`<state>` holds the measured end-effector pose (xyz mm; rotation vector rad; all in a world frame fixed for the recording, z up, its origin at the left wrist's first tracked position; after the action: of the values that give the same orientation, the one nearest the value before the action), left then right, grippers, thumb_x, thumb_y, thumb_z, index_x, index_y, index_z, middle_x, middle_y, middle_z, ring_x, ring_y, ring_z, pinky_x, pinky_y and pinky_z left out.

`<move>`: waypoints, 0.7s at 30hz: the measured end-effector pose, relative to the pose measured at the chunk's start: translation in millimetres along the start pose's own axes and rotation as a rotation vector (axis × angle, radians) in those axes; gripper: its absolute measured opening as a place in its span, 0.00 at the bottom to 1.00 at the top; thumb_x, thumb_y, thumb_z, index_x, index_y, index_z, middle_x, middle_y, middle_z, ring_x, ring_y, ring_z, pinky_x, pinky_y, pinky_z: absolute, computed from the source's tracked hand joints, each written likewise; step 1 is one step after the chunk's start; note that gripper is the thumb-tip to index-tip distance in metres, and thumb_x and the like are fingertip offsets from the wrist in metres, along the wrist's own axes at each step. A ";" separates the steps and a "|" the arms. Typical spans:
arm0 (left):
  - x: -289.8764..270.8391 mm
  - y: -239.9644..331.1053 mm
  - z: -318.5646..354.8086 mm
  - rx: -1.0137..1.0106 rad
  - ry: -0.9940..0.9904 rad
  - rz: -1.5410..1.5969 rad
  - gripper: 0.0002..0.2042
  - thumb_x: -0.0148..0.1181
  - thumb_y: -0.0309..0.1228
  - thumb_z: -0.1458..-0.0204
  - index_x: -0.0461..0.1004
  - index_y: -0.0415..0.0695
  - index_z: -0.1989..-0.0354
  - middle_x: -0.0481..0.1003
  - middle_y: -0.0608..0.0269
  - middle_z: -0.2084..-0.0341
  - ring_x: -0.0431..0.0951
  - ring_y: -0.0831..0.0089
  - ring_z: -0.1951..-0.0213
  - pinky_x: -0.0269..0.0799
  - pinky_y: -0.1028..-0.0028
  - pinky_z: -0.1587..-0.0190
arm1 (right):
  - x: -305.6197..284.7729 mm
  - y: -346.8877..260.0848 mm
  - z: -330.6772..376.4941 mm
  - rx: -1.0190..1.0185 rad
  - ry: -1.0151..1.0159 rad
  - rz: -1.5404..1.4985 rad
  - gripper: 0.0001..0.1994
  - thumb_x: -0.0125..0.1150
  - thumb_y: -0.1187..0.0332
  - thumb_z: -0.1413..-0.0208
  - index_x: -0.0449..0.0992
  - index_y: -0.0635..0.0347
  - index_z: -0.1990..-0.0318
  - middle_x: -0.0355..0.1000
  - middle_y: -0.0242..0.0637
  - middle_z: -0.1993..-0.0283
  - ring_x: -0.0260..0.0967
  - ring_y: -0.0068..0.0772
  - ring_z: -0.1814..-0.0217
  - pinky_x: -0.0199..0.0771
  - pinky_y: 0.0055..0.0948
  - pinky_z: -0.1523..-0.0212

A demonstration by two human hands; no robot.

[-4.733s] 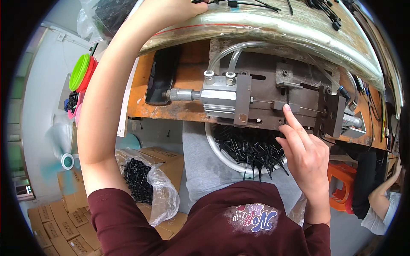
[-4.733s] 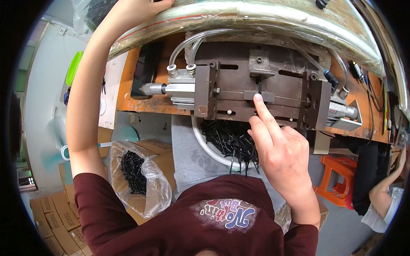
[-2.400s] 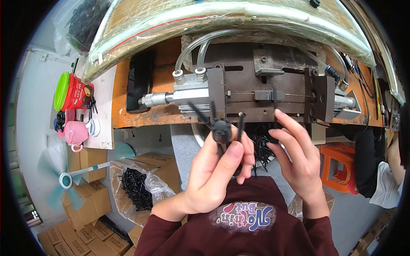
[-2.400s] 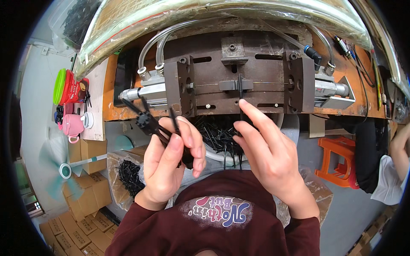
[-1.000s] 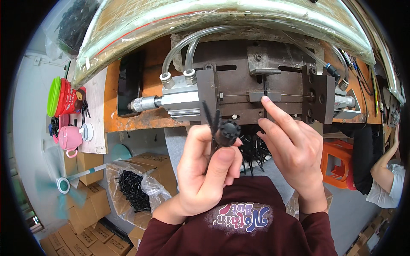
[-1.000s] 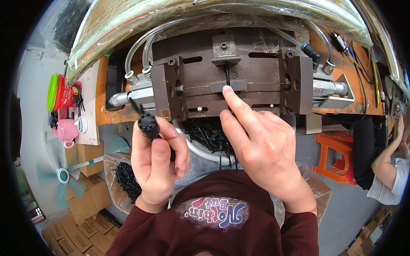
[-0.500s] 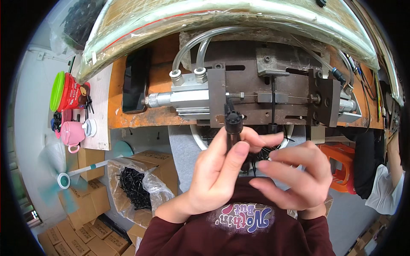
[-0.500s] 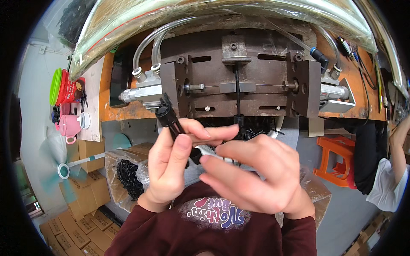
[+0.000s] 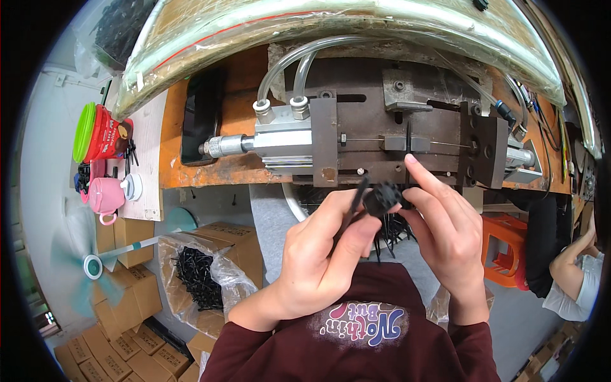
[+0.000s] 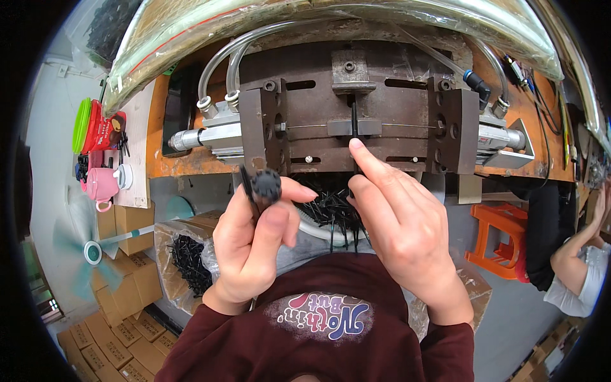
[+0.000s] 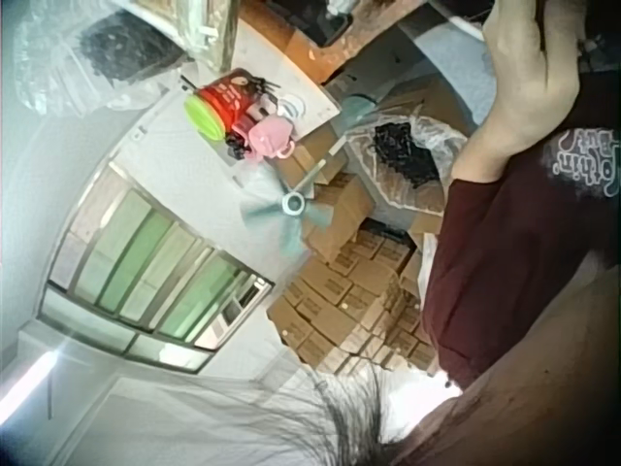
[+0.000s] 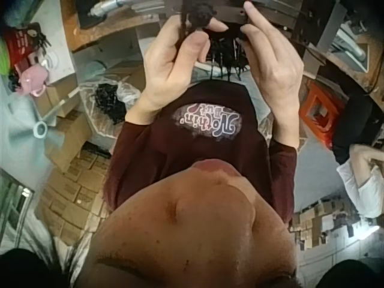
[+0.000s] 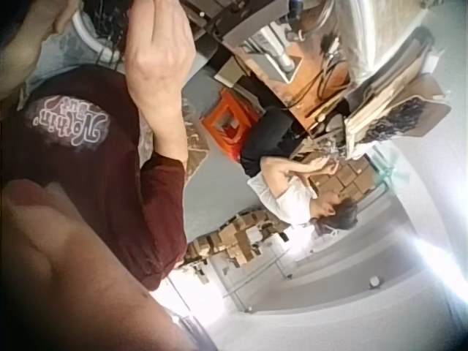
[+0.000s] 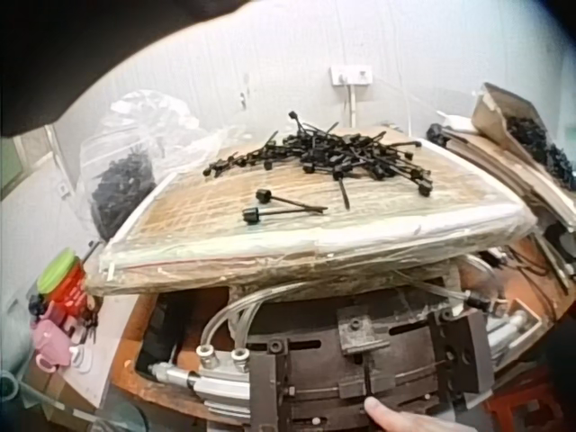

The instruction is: The recorder is seen assembling small black electronic components using a specialized pneumatic machine and placing finished items into a container.

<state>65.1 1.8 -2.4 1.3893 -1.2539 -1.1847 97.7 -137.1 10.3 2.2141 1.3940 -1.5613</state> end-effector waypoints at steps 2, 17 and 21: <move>-1.7 1.5 0.4 0.037 0.025 0.032 0.13 0.43 0.31 0.33 0.69 0.32 0.51 0.73 0.63 0.74 0.60 0.87 0.77 0.56 0.83 0.74 | -0.1 0.0 -4.1 -0.008 -0.015 0.059 0.11 0.67 0.78 0.59 0.75 0.66 0.66 0.75 0.48 0.47 0.76 0.36 0.68 0.76 0.29 0.65; -8.1 27.2 -0.8 0.419 -0.084 -0.428 0.10 0.62 0.22 0.54 0.77 0.40 0.62 0.75 0.61 0.69 0.71 0.67 0.72 0.66 0.71 0.68 | -14.7 10.4 -1.4 0.296 -0.084 -0.829 0.18 0.76 0.74 0.60 0.80 0.68 0.59 0.79 0.39 0.64 0.75 0.22 0.74 0.73 0.19 0.73; 6.4 27.0 3.9 0.468 -0.140 -0.587 0.18 0.64 0.21 0.65 0.81 0.43 0.60 0.78 0.58 0.61 0.74 0.61 0.64 0.71 0.67 0.61 | 1.7 9.3 13.3 0.589 -0.120 -1.334 0.22 0.78 0.75 0.64 0.79 0.75 0.58 0.79 0.43 0.65 0.79 0.29 0.66 0.77 0.21 0.67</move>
<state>57.6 -7.0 23.2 2.1546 -1.3160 -1.4495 95.1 -148.6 -1.0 1.1202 2.9188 -2.6027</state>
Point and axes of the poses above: each hand's wrist, its own z-axis away from the middle knuckle, its own x-axis out of the palm, y = z × x, the point moved 8 cm from there along -z, towards the middle knuckle
